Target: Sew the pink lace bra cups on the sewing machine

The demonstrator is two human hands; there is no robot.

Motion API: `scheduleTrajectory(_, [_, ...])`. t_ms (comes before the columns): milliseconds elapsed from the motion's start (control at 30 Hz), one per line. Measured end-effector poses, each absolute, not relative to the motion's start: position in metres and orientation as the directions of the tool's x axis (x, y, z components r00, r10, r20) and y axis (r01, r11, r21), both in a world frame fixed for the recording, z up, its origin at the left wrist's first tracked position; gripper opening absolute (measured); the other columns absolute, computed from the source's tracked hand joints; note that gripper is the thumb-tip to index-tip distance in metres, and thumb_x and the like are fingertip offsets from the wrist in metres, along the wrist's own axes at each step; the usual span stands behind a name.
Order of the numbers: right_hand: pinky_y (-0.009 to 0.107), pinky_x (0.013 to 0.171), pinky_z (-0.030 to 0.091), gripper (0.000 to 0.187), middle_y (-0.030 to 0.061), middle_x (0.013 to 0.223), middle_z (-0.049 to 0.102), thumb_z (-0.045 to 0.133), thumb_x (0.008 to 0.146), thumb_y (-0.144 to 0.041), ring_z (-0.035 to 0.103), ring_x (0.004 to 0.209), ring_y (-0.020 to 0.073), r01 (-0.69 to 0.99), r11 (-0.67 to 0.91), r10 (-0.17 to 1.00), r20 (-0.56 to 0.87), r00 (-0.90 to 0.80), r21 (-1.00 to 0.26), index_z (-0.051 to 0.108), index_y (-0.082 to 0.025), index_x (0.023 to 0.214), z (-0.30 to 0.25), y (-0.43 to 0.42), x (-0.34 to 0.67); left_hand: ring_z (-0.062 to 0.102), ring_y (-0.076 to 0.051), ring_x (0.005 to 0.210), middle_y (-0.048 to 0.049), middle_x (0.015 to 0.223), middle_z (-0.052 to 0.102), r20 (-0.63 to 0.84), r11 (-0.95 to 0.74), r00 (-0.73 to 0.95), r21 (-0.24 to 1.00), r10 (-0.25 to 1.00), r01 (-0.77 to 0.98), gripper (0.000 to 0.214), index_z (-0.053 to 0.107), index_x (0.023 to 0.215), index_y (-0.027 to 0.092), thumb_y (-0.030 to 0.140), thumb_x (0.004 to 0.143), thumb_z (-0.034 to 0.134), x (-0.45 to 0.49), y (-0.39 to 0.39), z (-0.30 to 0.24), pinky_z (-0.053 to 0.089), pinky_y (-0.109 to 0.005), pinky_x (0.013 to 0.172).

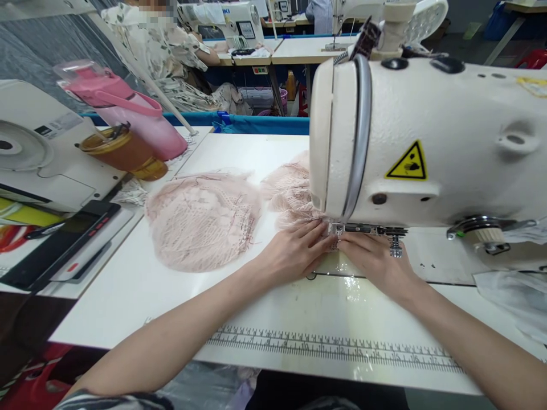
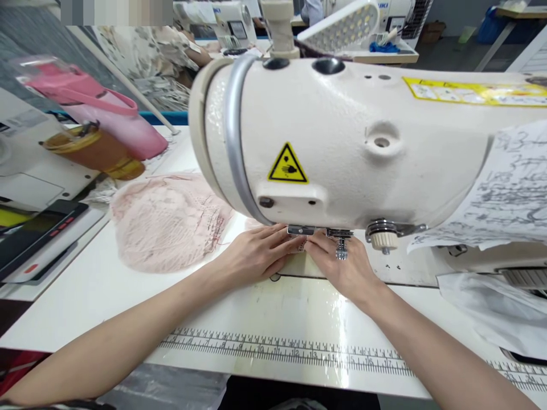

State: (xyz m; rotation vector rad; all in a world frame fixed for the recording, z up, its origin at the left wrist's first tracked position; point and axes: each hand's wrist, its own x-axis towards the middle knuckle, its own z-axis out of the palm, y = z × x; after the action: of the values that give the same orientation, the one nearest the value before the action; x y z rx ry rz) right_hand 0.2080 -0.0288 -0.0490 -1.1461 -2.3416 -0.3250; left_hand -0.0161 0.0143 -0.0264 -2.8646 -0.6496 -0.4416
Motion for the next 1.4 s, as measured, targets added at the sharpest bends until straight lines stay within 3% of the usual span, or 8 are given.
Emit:
scheduleTrajectory(133, [0.024, 0.071, 0.046, 0.013, -0.003, 0.1, 0.072, 0.055, 0.088, -0.019, 0.062, 0.075, 0.0108, 0.827, 0.562, 0.663, 0.604, -0.442, -0.012, 0.066, -0.025, 0.095, -0.048, -0.03, 0.207, 0.061, -0.025, 0.112, -0.0135, 0.118, 0.064, 0.291, -0.891, 0.867, -0.09, 0.404, 0.445, 0.036, 0.056, 0.126, 0.012, 0.025, 0.097, 0.04, -0.017, 0.014, -0.027, 0.053, -0.042, 0.094])
scheduleTrajectory(267, [0.024, 0.069, 0.047, 0.015, -0.0038, 0.087, 0.072, 0.054, 0.089, -0.022, 0.06, 0.071, 0.0122, 0.813, 0.551, 0.706, 0.624, -0.335, -0.187, 0.068, -0.026, 0.087, -0.042, -0.026, 0.203, 0.058, -0.027, 0.116, -0.0148, 0.122, 0.062, 0.282, -0.89, 0.863, -0.06, 0.42, 0.452, 0.037, 0.054, 0.129, 0.013, 0.026, 0.095, 0.044, -0.017, 0.014, -0.029, 0.05, -0.045, 0.097])
scheduleTrajectory(400, [0.025, 0.067, 0.047, 0.017, -0.0044, 0.082, 0.072, 0.054, 0.09, -0.027, 0.06, 0.069, 0.0126, 0.774, 0.506, 0.802, 0.538, -0.259, -0.381, 0.07, -0.03, 0.09, -0.04, -0.023, 0.203, 0.057, -0.026, 0.117, -0.014, 0.122, 0.062, 0.282, -0.887, 0.857, -0.045, 0.43, 0.46, 0.037, 0.054, 0.129, 0.015, 0.027, 0.096, 0.043, -0.016, 0.015, -0.03, 0.049, -0.045, 0.098])
scheduleTrajectory(533, [0.025, 0.069, 0.048, 0.016, -0.0035, 0.084, 0.073, 0.056, 0.088, -0.031, 0.062, 0.071, 0.0137, 0.78, 0.425, 0.868, 0.45, -0.209, -0.459, 0.071, -0.03, 0.09, -0.038, -0.023, 0.203, 0.057, -0.026, 0.117, -0.013, 0.121, 0.062, 0.281, -0.877, 0.85, -0.053, 0.447, 0.478, 0.037, 0.054, 0.129, 0.016, 0.028, 0.096, 0.043, -0.015, 0.016, -0.03, 0.049, -0.045, 0.097])
scheduleTrajectory(767, [0.026, 0.067, 0.047, 0.019, -0.0017, 0.08, 0.072, 0.052, 0.09, -0.029, 0.062, 0.066, 0.0132, 0.853, 0.426, 0.837, 0.488, -0.246, -0.301, 0.071, -0.027, 0.092, -0.04, -0.022, 0.203, 0.055, -0.025, 0.12, -0.0125, 0.126, 0.06, 0.349, -0.887, 0.846, -0.079, 0.404, 0.456, 0.033, 0.058, 0.124, 0.013, 0.022, 0.094, 0.046, -0.014, 0.013, -0.03, 0.047, -0.042, 0.101])
scheduleTrajectory(933, [0.032, 0.081, 0.047, 0.022, 0.0013, 0.102, 0.071, 0.05, 0.092, -0.026, 0.065, 0.09, 0.0166, 0.841, 0.531, 0.75, 0.518, -0.41, -0.102, 0.069, -0.027, 0.103, -0.045, -0.027, 0.208, 0.058, -0.024, 0.117, -0.0127, 0.124, 0.062, 0.376, -0.891, 0.853, -0.133, 0.361, 0.435, 0.032, 0.059, 0.121, 0.007, 0.016, 0.094, 0.044, -0.014, 0.01, -0.033, 0.05, -0.038, 0.099])
scheduleTrajectory(1067, [0.033, 0.076, 0.049, 0.024, 0.0017, 0.107, 0.07, 0.049, 0.093, -0.036, 0.066, 0.087, 0.0169, 0.855, 0.505, 0.788, 0.465, -0.402, -0.116, 0.068, -0.027, 0.106, -0.05, -0.033, 0.207, 0.058, -0.025, 0.118, -0.0143, 0.127, 0.059, 0.324, -0.873, 0.837, -0.062, 0.44, 0.483, 0.037, 0.056, 0.125, 0.005, 0.024, 0.095, 0.042, -0.014, 0.011, -0.032, 0.048, -0.039, 0.102])
scheduleTrajectory(1400, [0.035, 0.078, 0.048, 0.028, 0.0049, 0.098, 0.07, 0.046, 0.095, -0.035, 0.065, 0.082, 0.0167, 0.826, 0.531, 0.796, 0.446, -0.408, -0.192, 0.068, -0.027, 0.11, -0.049, -0.033, 0.206, 0.053, -0.026, 0.123, -0.0115, 0.128, 0.058, 0.317, -0.88, 0.842, -0.045, 0.436, 0.473, 0.036, 0.057, 0.124, 0.008, 0.023, 0.095, 0.041, -0.014, 0.013, -0.031, 0.045, -0.042, 0.105])
